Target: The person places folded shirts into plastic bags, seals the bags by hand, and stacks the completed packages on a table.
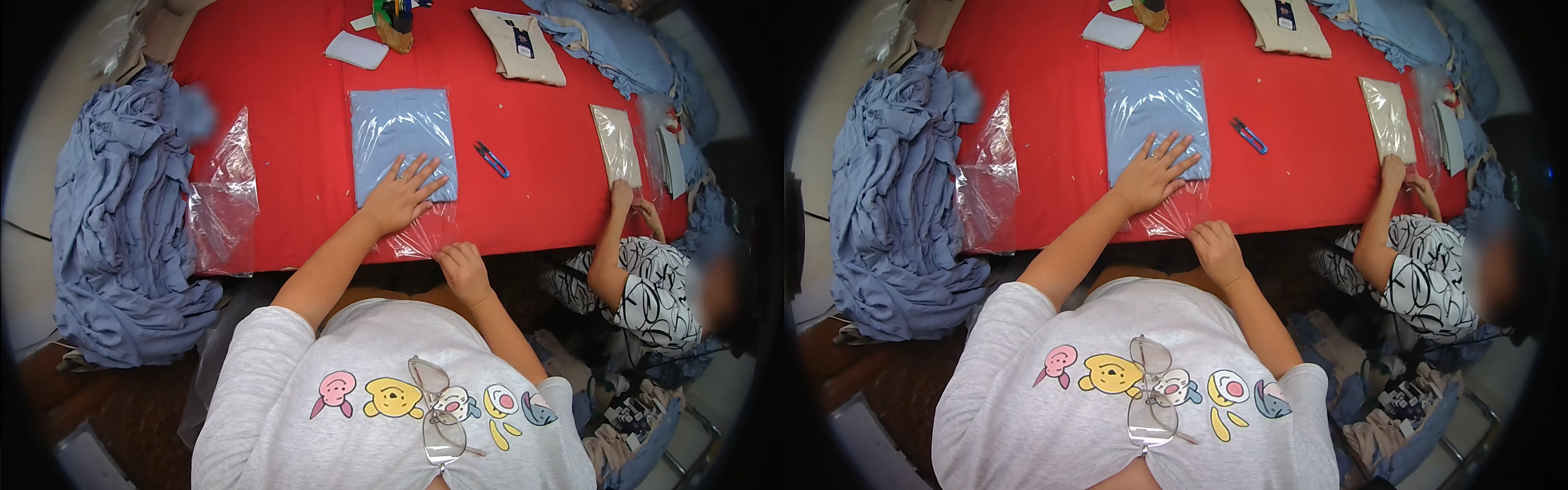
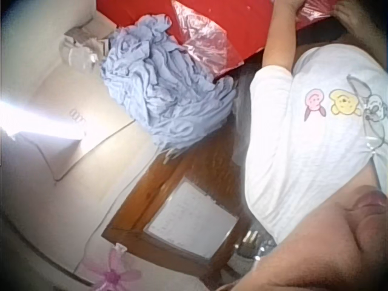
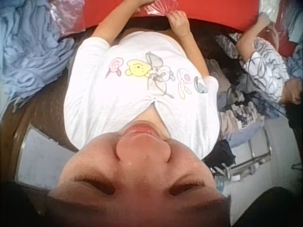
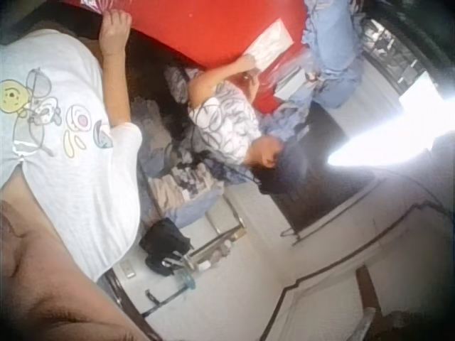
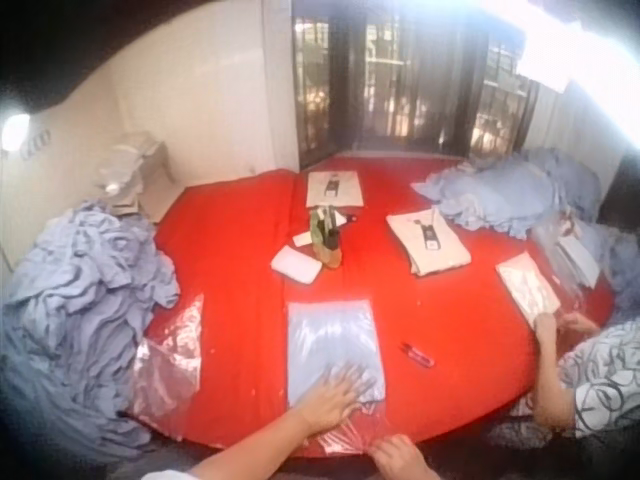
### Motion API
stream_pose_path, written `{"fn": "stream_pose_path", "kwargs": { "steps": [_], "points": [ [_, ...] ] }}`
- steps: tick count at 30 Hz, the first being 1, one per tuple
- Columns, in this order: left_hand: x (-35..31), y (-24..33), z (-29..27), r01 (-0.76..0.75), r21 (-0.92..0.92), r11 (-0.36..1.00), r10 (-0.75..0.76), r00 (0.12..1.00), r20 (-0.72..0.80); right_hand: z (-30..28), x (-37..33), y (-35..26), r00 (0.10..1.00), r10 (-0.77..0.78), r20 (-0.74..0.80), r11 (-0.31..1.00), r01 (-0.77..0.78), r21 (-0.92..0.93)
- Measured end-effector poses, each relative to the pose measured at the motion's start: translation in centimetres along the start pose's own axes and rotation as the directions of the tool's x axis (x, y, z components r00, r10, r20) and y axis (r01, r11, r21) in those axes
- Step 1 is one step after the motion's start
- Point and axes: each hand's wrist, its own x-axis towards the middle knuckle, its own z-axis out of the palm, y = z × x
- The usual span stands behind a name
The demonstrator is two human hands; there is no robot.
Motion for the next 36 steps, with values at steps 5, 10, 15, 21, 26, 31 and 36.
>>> {"fn": "stream_pose_path", "kwargs": {
  "steps": [5, 10, 15, 21, 26, 31, 36],
  "points": [
    [0.2, -0.5, -0.6, 0.005, -0.140, 0.990, 0.000, 0.999, 0.040, -1.4, 1.4, -2.3, 0.999, -0.035, 0.014, 0.999, 0.035, 0.035],
    [0.8, -2.3, -3.2, 0.027, -0.265, 0.964, -0.012, 0.998, 0.058, 1.3, 7.3, -4.5, 0.987, -0.120, 0.107, 0.976, 0.098, 0.192],
    [-0.2, -3.7, -2.2, 0.046, -0.114, 0.992, -0.038, 0.997, 0.073, 6.5, 10.0, -5.4, 0.931, 0.028, 0.364, 0.953, -0.135, 0.272],
    [-1.1, -3.8, -0.9, 0.029, -0.066, 0.997, -0.028, 0.999, 0.023, 6.6, 8.0, -5.1, 0.901, -0.367, 0.230, 0.925, 0.329, 0.189],
    [-1.3, -3.3, -1.3, 0.001, -0.072, 0.997, 0.000, 1.000, 0.013, 4.8, 4.9, -4.8, 0.830, -0.427, 0.358, 0.898, 0.345, 0.272],
    [-5.3, -2.7, -1.7, 0.017, -0.078, 0.997, -0.019, 0.999, -0.029, 2.4, 0.2, -3.9, 0.929, -0.227, 0.291, 0.932, 0.121, 0.343],
    [-13.1, -1.8, -4.1, 0.015, -0.158, 0.987, 0.013, 0.984, 0.175, -2.9, 1.4, -2.3, 0.996, 0.050, 0.071, 0.989, -0.060, 0.138]
  ]
}}
